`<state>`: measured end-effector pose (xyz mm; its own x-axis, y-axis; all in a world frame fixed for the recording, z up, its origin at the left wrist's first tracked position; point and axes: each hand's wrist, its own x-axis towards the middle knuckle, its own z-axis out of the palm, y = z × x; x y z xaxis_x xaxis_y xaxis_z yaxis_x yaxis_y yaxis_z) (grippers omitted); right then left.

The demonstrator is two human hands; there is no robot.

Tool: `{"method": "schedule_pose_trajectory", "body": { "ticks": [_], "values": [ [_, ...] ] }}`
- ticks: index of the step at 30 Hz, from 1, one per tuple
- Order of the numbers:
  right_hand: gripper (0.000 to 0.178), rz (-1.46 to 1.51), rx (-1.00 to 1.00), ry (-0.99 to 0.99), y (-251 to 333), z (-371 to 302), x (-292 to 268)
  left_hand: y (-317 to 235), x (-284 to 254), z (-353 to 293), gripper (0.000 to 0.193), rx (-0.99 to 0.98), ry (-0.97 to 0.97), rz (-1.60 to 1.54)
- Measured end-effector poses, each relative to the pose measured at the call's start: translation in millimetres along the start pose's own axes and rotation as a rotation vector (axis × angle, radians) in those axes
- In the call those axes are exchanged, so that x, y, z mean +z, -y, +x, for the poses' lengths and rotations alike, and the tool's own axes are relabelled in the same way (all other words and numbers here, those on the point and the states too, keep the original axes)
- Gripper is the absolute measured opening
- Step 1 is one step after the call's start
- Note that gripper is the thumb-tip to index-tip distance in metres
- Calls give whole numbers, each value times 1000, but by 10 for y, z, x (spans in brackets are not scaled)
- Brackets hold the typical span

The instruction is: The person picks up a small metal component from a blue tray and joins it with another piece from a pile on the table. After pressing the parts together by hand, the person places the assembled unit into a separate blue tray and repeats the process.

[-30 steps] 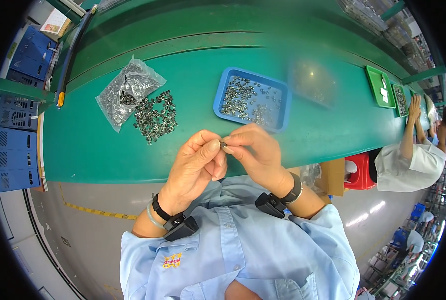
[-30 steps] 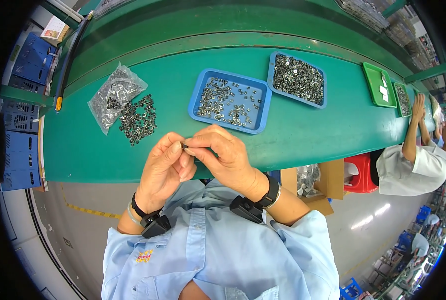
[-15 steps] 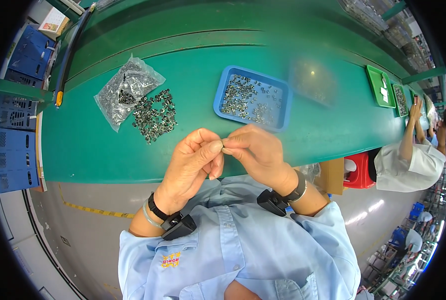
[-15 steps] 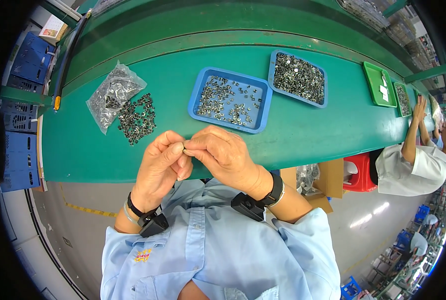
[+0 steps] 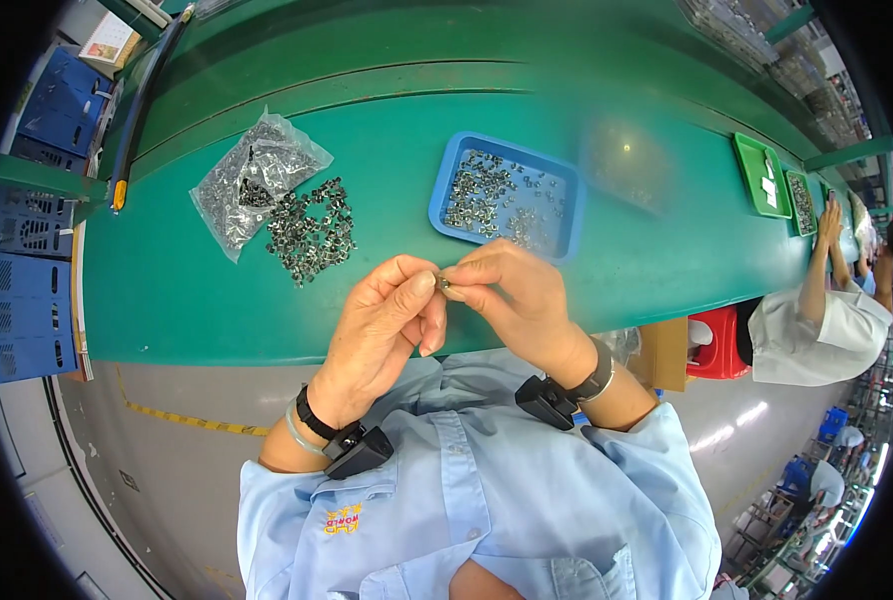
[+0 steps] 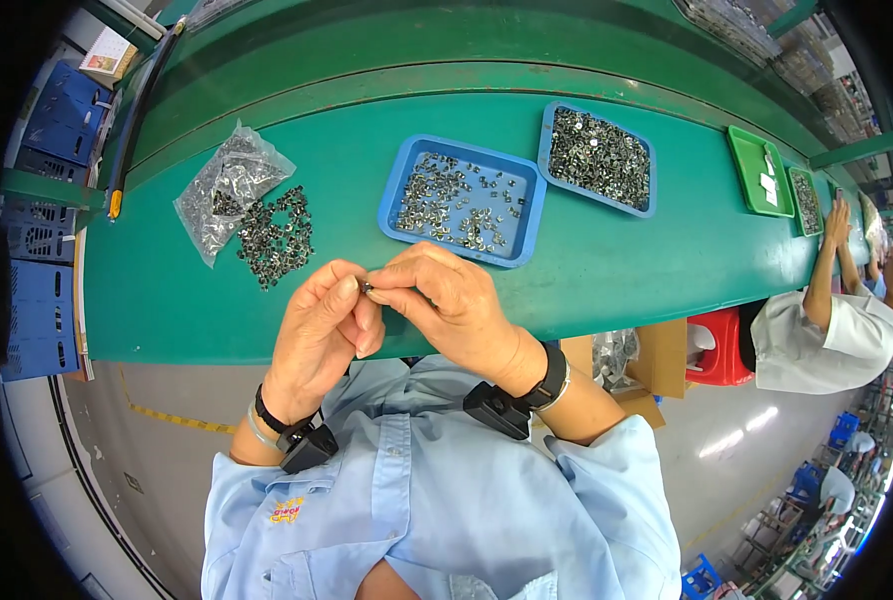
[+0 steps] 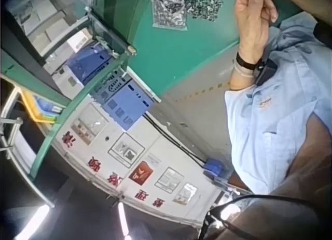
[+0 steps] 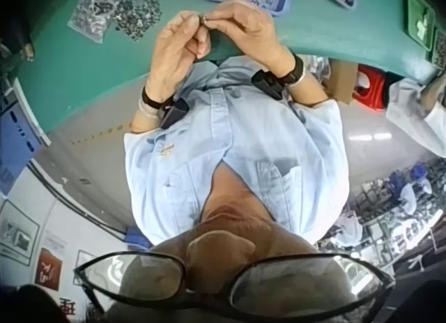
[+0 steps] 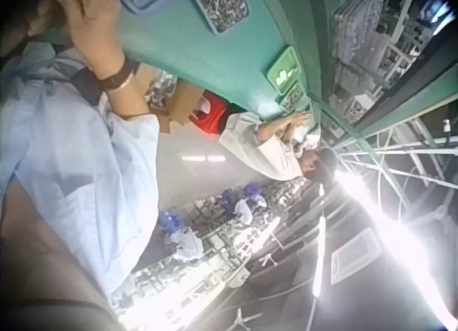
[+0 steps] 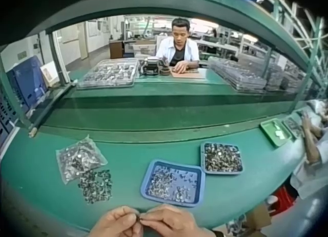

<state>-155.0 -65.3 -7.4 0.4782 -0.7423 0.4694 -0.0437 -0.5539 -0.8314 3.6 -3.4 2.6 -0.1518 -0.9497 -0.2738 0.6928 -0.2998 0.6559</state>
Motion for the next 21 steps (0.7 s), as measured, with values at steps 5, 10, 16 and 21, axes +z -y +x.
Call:
{"method": "schedule_pose_trajectory", "body": {
  "ticks": [5, 10, 16, 21],
  "values": [
    [13, 4, 35, 3, 23, -24, 17, 39, 0, -7, 14, 17, -13, -21],
    [14, -34, 67, 10, 68, -46, 30, 55, -14, -17, 14, 32, -38, -2],
    [14, -20, 74, 18, 92, -62, 48, 52, -22, -39, 15, 39, -63, 41],
    [14, -6, 71, 22, 69, -83, 80, 52, -21, -55, 14, 58, -81, 104]
  ]
}}
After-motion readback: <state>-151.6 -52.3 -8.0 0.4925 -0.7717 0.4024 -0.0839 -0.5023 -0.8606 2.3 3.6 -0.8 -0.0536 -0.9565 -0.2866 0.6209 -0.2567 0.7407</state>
